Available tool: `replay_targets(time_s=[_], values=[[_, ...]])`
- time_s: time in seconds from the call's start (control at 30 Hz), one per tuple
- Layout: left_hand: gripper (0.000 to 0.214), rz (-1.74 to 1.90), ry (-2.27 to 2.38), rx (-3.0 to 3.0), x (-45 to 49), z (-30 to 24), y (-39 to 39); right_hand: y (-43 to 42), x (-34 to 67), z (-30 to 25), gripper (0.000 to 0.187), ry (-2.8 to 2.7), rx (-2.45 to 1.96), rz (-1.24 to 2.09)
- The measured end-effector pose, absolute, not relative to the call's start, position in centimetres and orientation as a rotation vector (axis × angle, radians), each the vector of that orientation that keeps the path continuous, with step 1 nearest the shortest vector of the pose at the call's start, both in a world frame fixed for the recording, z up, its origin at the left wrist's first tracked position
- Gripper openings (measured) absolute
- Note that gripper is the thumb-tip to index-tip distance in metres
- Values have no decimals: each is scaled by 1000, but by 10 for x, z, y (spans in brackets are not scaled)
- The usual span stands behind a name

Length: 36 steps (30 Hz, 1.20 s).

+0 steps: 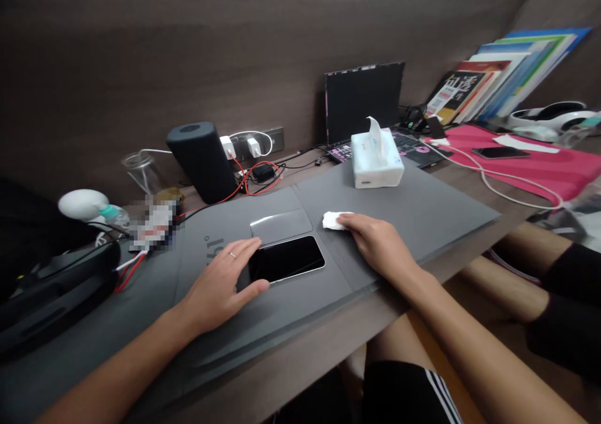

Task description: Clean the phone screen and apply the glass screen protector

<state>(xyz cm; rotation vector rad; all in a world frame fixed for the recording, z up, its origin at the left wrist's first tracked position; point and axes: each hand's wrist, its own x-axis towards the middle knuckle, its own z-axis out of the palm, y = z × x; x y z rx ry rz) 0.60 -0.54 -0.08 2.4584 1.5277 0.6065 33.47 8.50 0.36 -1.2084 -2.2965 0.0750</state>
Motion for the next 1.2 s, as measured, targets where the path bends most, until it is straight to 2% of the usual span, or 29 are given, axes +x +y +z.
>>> replay_targets(time_s=[0.23,0.47,0.6,0.8,0.9,0.97,1.07,1.2], values=[[78,677,1487,2434,8,-2,-6,38,287,2,35,-2461,-1007,205],[95,809,1282,2300,-1,-5,-5,13,206,6,52,-2620,-836,245],[100,813,1247,2264,-4,-5,-5,0,194,11,40,-2668,-725,348],[99,784,1253,2224,-2,-2,-6,-2,267,2,41,-2597,-929,291],[98,794,1246,2209,-1,-2,-6,5,292,-2,53,-2582,-1002,240],[98,800,1247,2204,0,-3,-6,10,291,-1,53,-2579,-1050,228],[98,800,1263,2202,0,-5,-6,16,269,6,41,-2582,-1119,189],[99,788,1269,2209,-1,-6,-6,15,229,13,45,-2547,-1145,157]])
